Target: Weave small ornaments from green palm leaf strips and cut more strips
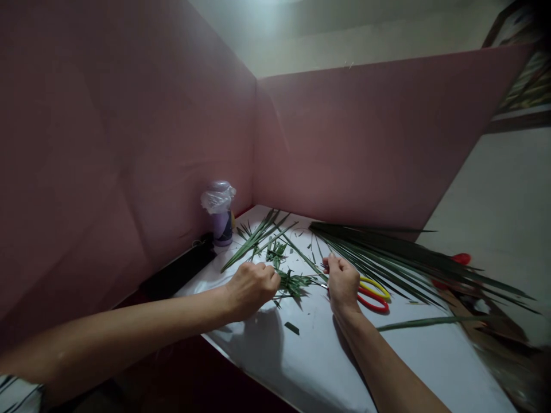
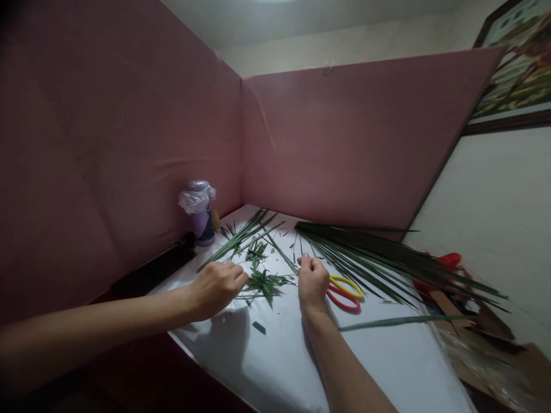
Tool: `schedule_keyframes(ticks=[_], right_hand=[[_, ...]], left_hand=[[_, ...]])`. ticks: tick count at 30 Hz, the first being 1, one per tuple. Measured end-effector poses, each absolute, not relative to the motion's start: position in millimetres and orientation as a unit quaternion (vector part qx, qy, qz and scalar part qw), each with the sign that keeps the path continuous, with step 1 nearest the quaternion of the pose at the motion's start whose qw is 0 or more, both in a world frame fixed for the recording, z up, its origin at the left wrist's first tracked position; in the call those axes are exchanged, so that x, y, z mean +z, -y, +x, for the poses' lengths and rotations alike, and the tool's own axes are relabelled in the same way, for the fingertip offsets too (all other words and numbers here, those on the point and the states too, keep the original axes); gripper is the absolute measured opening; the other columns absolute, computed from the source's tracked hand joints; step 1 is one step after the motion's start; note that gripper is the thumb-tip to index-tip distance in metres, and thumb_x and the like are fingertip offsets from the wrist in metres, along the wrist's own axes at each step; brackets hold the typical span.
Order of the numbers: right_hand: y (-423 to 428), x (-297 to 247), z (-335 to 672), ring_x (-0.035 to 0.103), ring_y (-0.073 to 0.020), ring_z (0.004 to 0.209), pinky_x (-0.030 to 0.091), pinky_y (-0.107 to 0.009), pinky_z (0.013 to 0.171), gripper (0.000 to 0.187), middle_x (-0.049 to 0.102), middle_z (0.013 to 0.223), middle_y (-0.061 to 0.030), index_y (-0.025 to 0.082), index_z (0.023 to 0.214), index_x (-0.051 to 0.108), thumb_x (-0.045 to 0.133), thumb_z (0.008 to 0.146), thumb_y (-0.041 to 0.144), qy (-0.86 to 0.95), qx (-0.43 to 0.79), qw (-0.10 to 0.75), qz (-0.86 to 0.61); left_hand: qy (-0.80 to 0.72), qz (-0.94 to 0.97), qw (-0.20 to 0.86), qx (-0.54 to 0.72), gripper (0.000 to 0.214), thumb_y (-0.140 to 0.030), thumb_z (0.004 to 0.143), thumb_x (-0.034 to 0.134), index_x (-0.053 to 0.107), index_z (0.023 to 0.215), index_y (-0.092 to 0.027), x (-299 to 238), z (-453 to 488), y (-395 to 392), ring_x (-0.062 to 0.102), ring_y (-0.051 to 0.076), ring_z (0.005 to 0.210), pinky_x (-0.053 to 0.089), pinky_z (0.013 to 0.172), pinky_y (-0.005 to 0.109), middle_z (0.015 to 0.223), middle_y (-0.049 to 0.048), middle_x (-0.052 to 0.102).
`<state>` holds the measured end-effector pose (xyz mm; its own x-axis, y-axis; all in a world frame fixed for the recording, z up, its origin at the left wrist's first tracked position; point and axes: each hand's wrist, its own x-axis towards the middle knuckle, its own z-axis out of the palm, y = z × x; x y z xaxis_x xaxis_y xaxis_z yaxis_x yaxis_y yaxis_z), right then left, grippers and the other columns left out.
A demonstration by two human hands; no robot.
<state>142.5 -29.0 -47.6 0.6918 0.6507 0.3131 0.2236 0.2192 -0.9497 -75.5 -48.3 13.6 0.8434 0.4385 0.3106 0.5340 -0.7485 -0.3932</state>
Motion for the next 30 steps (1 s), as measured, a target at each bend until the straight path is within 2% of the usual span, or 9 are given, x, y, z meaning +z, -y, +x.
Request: schedule_keyframes(ticks=[10, 19, 30], right_hand=[[29, -45, 141, 0.048, -0.0149, 0.050, 0.035, -0.027, 0.050, 0.043, 0.059, 0.052, -0.0019, 0.014, 0.066, 0.065, 0.051, 0.071, 0.054, 0.369, 0.149, 0.691, -0.603], [27, -47, 143, 0.048, -0.0146, 0.049, 0.036, -0.027, 0.050, 0.042, 0.058, 0.052, -0.0015, 0.014, 0.067, 0.065, 0.050, 0.073, 0.053, 0.372, 0.155, 0.690, -0.601], [30, -46, 141, 0.047, -0.0132, 0.048, 0.035, -0.026, 0.047, 0.042, 0.056, 0.053, -0.0007, 0.014, 0.067, 0.064, 0.054, 0.070, 0.055, 0.363, 0.193, 0.700, -0.584]], left_hand=[[0.276, -0.926, 0.233, -0.110, 0.012, -0.004, 0.070, 0.044, 0.052, 0.068, -0.013, 3, -69, 47, 0.050, 0.016, 0.055, 0.030, 0.046, 0.027, 0.065, 0.0072, 0.057], [0.255, -0.910, 0.282, -0.166, 0.013, -0.005, 0.072, 0.044, 0.049, 0.065, -0.015, 15, -71, 53, 0.048, 0.015, 0.055, 0.028, 0.047, 0.027, 0.062, 0.0051, 0.054], [0.244, -0.896, 0.302, -0.214, 0.014, -0.005, 0.071, 0.045, 0.048, 0.064, -0.016, -1, -69, 45, 0.044, 0.015, 0.053, 0.025, 0.046, 0.027, 0.060, 0.0033, 0.052]])
